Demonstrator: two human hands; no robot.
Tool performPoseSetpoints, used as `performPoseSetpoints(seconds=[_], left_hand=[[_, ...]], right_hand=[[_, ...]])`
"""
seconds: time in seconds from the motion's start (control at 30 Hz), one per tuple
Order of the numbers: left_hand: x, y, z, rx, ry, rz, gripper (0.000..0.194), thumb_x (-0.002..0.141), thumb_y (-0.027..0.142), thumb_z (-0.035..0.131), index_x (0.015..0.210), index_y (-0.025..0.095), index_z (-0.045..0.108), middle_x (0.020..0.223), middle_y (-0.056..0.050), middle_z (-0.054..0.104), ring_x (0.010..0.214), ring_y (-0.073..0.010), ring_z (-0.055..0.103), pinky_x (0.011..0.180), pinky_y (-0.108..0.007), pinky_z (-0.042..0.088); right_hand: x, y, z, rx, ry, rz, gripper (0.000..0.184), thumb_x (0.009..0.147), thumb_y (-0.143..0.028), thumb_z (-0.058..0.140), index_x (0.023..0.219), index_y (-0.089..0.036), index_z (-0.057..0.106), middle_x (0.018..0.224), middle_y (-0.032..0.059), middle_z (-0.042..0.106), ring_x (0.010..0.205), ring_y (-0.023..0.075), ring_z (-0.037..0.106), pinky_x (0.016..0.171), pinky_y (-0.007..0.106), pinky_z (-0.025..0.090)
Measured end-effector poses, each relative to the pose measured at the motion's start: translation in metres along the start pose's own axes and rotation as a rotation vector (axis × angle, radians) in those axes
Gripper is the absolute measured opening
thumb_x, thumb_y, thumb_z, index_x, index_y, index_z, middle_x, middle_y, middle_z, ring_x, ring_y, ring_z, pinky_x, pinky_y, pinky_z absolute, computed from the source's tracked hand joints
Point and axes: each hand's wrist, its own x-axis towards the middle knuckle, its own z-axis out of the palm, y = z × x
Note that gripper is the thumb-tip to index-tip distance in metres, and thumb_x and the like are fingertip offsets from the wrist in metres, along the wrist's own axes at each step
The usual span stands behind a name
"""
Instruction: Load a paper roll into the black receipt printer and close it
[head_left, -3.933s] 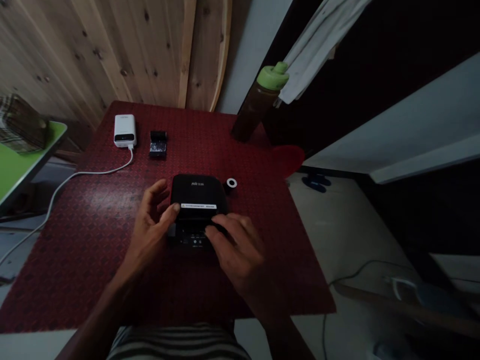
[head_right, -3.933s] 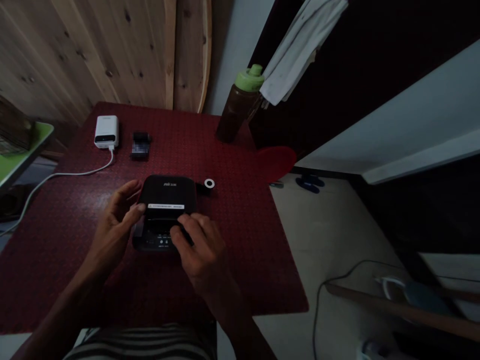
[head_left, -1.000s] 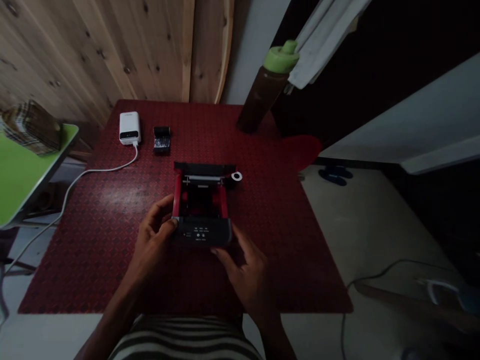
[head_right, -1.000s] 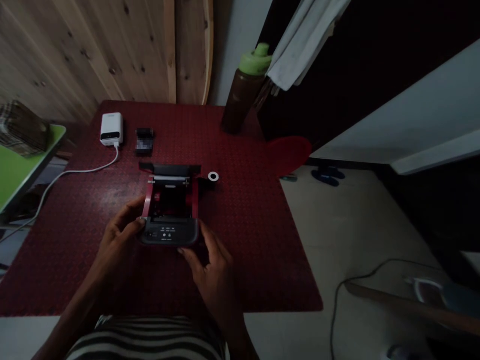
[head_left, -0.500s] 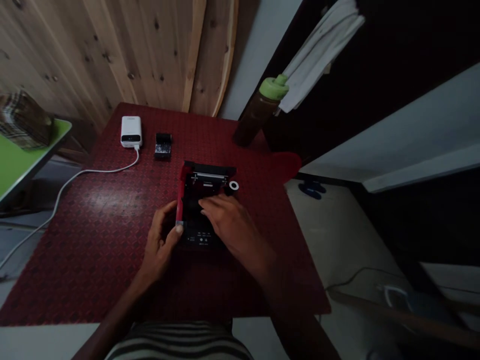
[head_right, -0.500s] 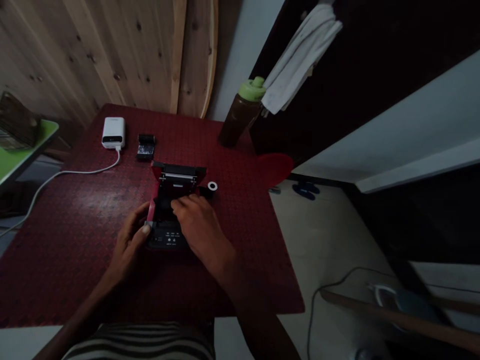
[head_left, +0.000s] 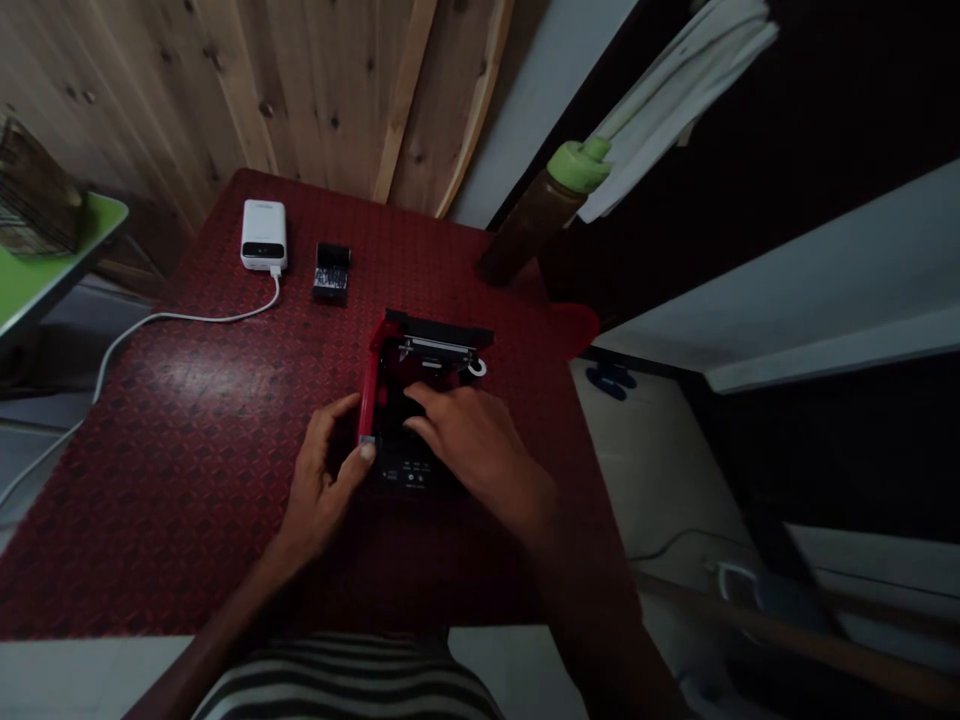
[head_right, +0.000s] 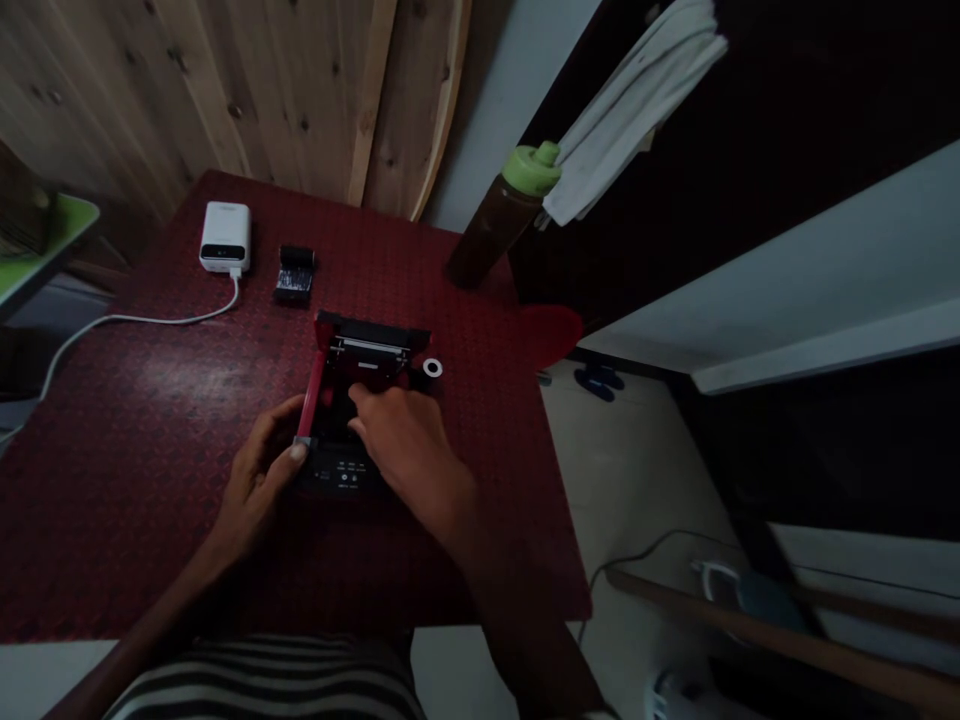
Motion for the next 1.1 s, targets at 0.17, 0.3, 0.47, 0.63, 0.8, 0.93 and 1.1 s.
performPoseSetpoints(seconds=[0.17,0.3,0.47,0.63,0.8,0.93,1.1], left_hand=[[0.0,0.0,0.0,-0.009,0.001,0.02,0.06,0.102,0.054,0.07,0.152,0.022,0.062,0.156,-0.016,0.066,0.149,-0.0355,0.06,0.126,-0.053,0.044],[0.001,0.002,0.0,0.004,0.003,0.013,0.06,0.102,0.053,0.069,0.153,0.022,0.062,0.156,-0.015,0.066,0.149,-0.0354,0.06,0.126,-0.053,0.044],[0.001,0.007,-0.001,0.033,0.021,0.003,0.061,0.099,0.054,0.071,0.151,0.022,0.065,0.152,-0.014,0.068,0.141,-0.0348,0.065,0.124,-0.051,0.046],[0.0,0.011,-0.001,0.059,0.028,0.002,0.061,0.101,0.056,0.069,0.151,0.022,0.065,0.148,-0.013,0.07,0.137,-0.0344,0.067,0.117,-0.048,0.052],[0.001,0.01,-0.001,0.135,0.03,0.063,0.057,0.104,0.058,0.065,0.15,0.024,0.066,0.147,-0.011,0.072,0.135,-0.0342,0.068,0.113,-0.046,0.053],[0.003,0.005,-0.001,0.167,0.044,0.115,0.056,0.105,0.06,0.062,0.149,0.025,0.066,0.148,-0.01,0.072,0.137,-0.0338,0.066,0.114,-0.045,0.052],[0.004,0.003,-0.001,0.174,0.052,0.109,0.058,0.104,0.063,0.061,0.148,0.024,0.068,0.148,-0.01,0.073,0.139,-0.0347,0.066,0.114,-0.043,0.052]], right_hand=[[0.029,-0.017,-0.003,-0.104,-0.106,-0.008,0.024,0.1,-0.005,0.065,0.103,-0.018,0.085,0.098,0.0181,0.086,0.09,0.0355,0.084,0.074,0.041,0.061],[0.025,-0.014,-0.005,-0.078,-0.08,0.014,0.022,0.099,-0.008,0.069,0.111,-0.019,0.084,0.098,0.0164,0.086,0.088,0.035,0.084,0.076,0.042,0.061],[-0.018,0.001,-0.012,0.095,0.161,0.037,0.015,0.099,-0.026,0.078,0.113,-0.026,0.084,0.092,0.0066,0.083,0.081,0.0262,0.078,0.072,0.036,0.058],[-0.075,0.04,-0.006,0.557,0.507,0.005,0.018,0.096,-0.033,0.081,0.114,-0.031,0.084,0.099,0.0019,0.077,0.086,0.0218,0.074,0.074,0.034,0.06],[-0.104,0.064,0.041,0.758,0.507,0.234,0.01,0.092,-0.027,0.079,0.101,-0.025,0.08,0.091,0.0012,0.073,0.073,0.0181,0.064,0.065,0.03,0.053],[-0.104,0.06,0.081,0.753,0.418,0.243,0.015,0.088,-0.018,0.072,0.1,-0.023,0.08,0.089,0.0023,0.074,0.074,0.0187,0.065,0.068,0.03,0.054],[-0.101,0.059,0.1,0.781,0.358,0.187,0.028,0.088,-0.012,0.068,0.11,-0.022,0.082,0.102,0.0057,0.08,0.084,0.0202,0.073,0.074,0.031,0.059]])
